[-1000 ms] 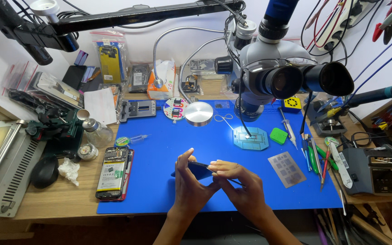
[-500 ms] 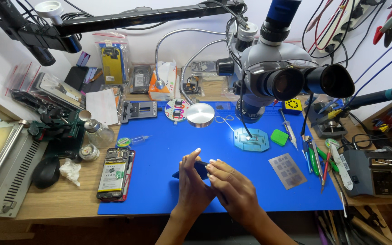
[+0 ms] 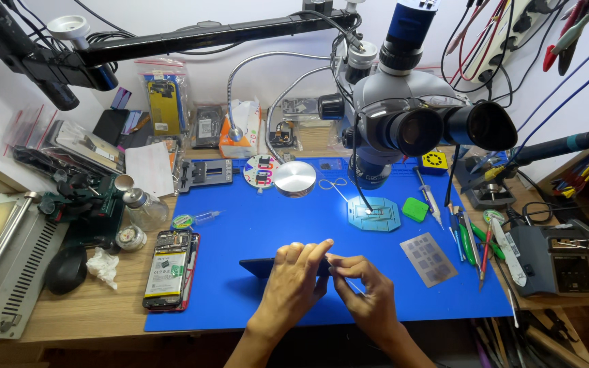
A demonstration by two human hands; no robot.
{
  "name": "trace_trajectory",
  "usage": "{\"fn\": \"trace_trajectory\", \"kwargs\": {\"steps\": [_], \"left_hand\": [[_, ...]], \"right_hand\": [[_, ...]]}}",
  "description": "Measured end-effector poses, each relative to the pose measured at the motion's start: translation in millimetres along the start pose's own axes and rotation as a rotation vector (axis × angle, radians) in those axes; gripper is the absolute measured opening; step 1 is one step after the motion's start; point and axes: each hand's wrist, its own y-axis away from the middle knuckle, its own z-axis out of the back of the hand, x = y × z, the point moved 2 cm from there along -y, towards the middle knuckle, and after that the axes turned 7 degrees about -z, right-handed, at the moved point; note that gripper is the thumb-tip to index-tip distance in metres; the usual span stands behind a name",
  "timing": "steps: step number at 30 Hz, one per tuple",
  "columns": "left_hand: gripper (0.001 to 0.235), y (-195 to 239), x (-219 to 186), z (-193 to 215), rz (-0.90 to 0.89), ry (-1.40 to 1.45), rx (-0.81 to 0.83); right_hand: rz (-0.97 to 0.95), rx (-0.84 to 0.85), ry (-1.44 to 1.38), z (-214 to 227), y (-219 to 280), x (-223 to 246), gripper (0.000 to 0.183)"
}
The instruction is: The person uses a metal prying tool to separate the back cover from the frame of a smartphone. They carefully work the tool along the edges of the device to release the adhesive seal and eventually lift the back panel away from the main body.
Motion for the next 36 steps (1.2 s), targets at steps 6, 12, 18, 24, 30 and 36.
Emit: {"fn": "trace_trajectory", "kwargs": {"steps": [6,12,18,24,30,36], "left_hand": [[0.031,-9.4,-24.8,-6.2,0.227,-0.083,-0.097],[0.029,3.6,-37.3,-51.0,0.337,-0.186,0.014],[0.027,-0.4,-37.7,-56.4,0.332,-0.198,-0.049],[0.029,-0.1,-38.9,-56.1,0.342,-0.205,-0.068],[0.027,-1.3,-39.4,-55.1,0.338,-0.199,-0.089],[0.029,1.1,-40.7,-56.0,0.324,-0.207,-0.099]], "right_hand": [[-0.178,-0.087,-0.146,3.2,16.0,-14.6,0.009],[-0.282,-0.132,0.192,11.4,27.0,-18.3,0.004],[-0.323,-0.171,-0.006,24.4,30.4,-8.0,0.004],[-0.42,-0.053,-0.31,28.2,19.7,-45.1,0.012],[-0.366,0.044,-0.366,30.9,16.2,-50.0,0.015],[-0.36,0.119,-0.29,37.5,11.1,-49.4,0.016]]}}
